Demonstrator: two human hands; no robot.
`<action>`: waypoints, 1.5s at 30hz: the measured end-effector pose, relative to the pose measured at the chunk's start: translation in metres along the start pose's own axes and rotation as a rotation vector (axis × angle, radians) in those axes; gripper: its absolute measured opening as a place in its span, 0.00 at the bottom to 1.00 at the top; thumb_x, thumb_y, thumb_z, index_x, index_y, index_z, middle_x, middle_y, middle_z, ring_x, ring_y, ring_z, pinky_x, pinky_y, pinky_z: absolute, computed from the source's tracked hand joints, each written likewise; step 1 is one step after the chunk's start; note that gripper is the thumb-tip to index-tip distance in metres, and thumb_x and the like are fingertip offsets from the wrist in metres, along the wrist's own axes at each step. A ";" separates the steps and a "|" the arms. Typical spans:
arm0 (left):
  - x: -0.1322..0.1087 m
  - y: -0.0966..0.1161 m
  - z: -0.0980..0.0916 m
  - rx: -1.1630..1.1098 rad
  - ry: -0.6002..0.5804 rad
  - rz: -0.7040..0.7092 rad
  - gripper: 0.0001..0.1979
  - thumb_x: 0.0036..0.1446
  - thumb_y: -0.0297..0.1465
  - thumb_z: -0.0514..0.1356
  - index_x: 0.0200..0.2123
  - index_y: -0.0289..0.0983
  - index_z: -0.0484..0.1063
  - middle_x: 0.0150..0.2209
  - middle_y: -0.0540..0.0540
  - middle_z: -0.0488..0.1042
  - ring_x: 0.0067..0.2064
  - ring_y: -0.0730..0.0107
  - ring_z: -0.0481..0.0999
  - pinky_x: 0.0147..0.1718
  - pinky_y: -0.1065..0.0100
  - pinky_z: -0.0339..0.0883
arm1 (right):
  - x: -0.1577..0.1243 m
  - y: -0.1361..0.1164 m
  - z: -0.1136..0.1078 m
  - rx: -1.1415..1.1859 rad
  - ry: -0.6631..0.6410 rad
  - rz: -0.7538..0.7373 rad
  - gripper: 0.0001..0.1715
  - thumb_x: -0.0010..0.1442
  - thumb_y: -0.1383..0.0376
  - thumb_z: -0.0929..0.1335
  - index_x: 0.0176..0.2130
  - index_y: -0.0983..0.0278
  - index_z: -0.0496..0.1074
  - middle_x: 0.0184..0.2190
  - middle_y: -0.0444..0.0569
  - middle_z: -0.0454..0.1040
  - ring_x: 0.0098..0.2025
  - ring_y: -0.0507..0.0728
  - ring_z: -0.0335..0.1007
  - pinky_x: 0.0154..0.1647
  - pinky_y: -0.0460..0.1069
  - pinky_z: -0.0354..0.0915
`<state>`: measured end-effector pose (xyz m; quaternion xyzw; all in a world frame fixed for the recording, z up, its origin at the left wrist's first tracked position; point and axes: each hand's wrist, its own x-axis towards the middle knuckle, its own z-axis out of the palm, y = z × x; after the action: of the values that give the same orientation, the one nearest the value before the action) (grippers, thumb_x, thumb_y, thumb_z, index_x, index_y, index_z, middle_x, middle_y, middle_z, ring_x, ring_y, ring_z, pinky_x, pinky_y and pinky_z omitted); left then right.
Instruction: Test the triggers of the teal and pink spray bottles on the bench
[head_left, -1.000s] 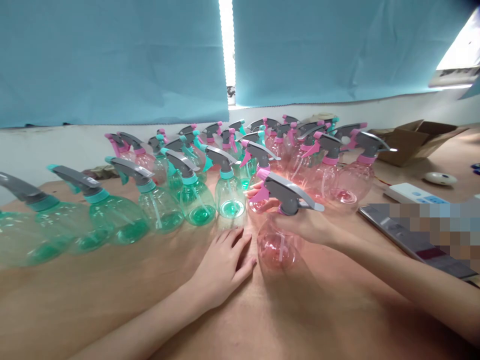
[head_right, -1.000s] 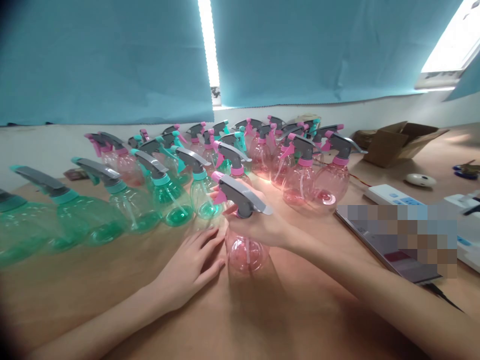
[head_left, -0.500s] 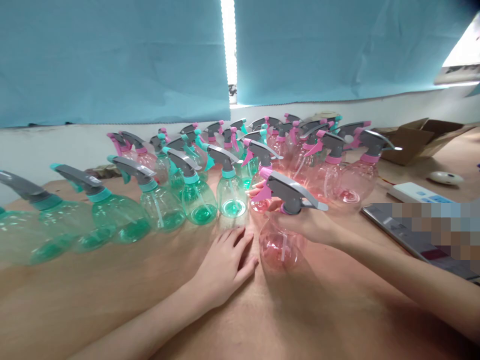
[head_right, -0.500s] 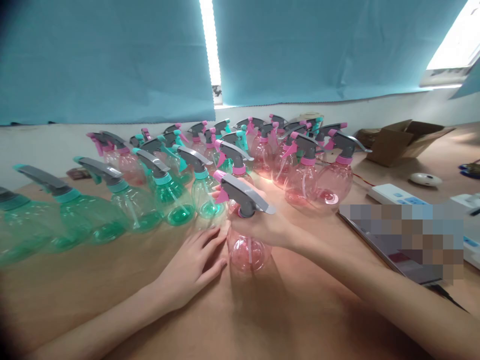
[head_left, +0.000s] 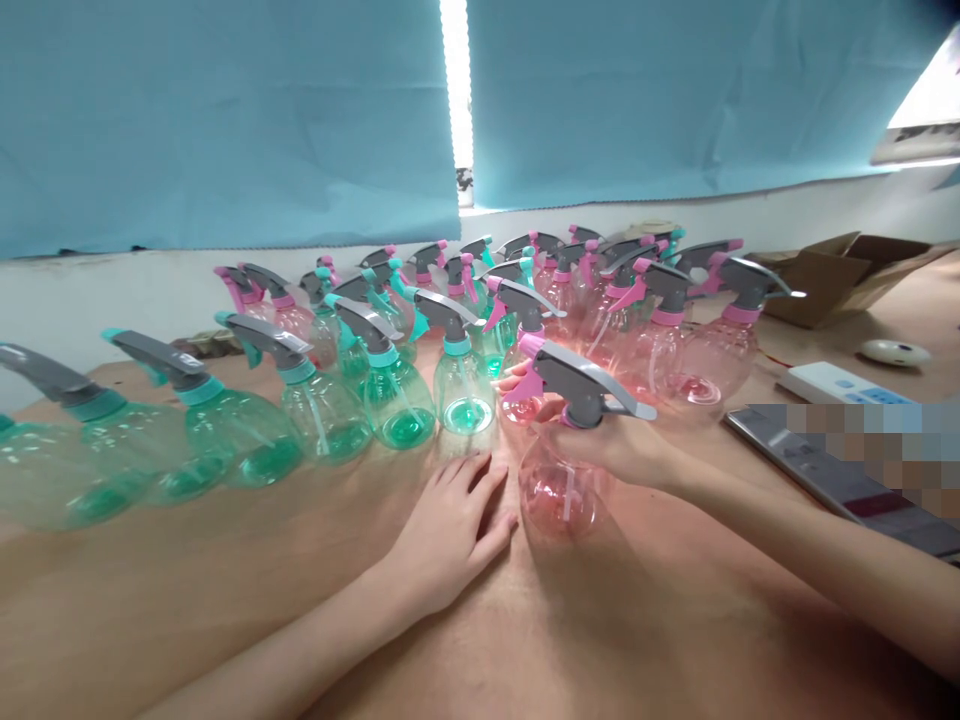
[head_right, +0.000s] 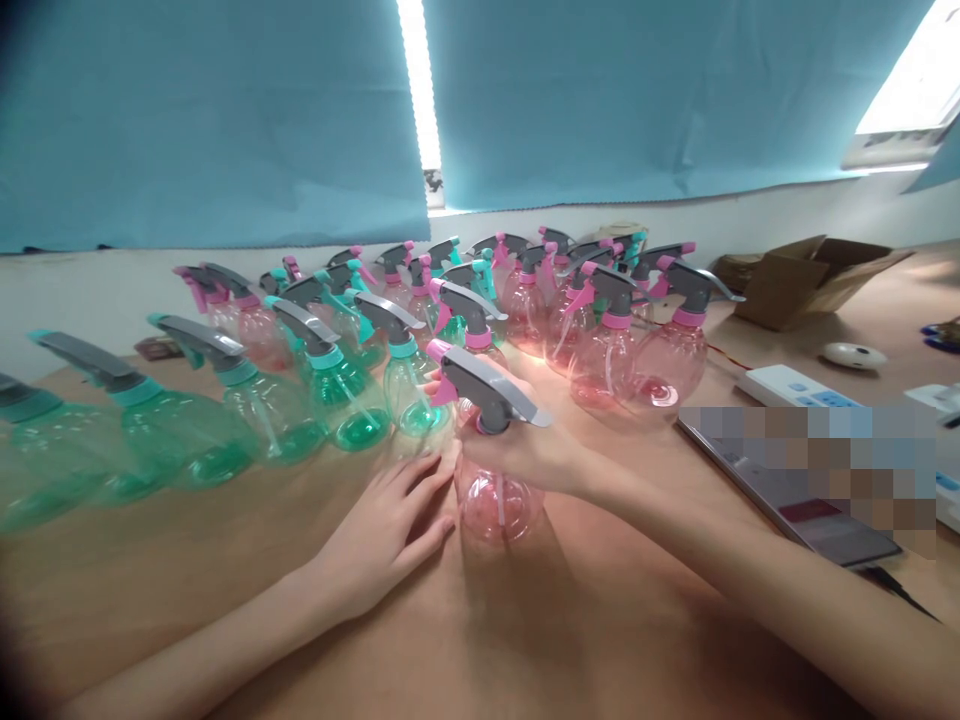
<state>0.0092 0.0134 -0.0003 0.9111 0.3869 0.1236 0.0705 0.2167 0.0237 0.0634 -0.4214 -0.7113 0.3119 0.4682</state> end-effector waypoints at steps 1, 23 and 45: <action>0.000 0.000 0.000 0.000 -0.001 0.002 0.20 0.64 0.36 0.54 0.57 0.35 0.65 0.59 0.36 0.65 0.59 0.49 0.64 0.56 0.49 0.60 | 0.000 0.000 0.000 0.011 0.001 -0.003 0.14 0.45 0.71 0.63 0.34 0.58 0.70 0.25 0.41 0.70 0.31 0.54 0.71 0.26 0.47 0.65; 0.001 0.000 -0.001 -0.009 -0.007 -0.011 0.21 0.64 0.36 0.54 0.58 0.35 0.65 0.59 0.36 0.65 0.59 0.49 0.64 0.56 0.48 0.59 | 0.002 -0.004 0.002 0.039 -0.042 -0.038 0.27 0.47 0.71 0.64 0.48 0.57 0.71 0.34 0.44 0.78 0.37 0.57 0.75 0.37 0.50 0.70; -0.001 -0.002 0.001 0.007 0.010 0.001 0.21 0.64 0.37 0.53 0.57 0.35 0.65 0.58 0.36 0.66 0.59 0.49 0.64 0.56 0.48 0.60 | -0.001 -0.006 -0.004 0.096 -0.022 0.058 0.12 0.40 0.73 0.63 0.27 0.59 0.66 0.28 0.42 0.74 0.32 0.56 0.73 0.24 0.47 0.65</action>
<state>0.0079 0.0140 -0.0014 0.9109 0.3870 0.1270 0.0654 0.2185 0.0207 0.0695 -0.4155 -0.6879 0.3639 0.4709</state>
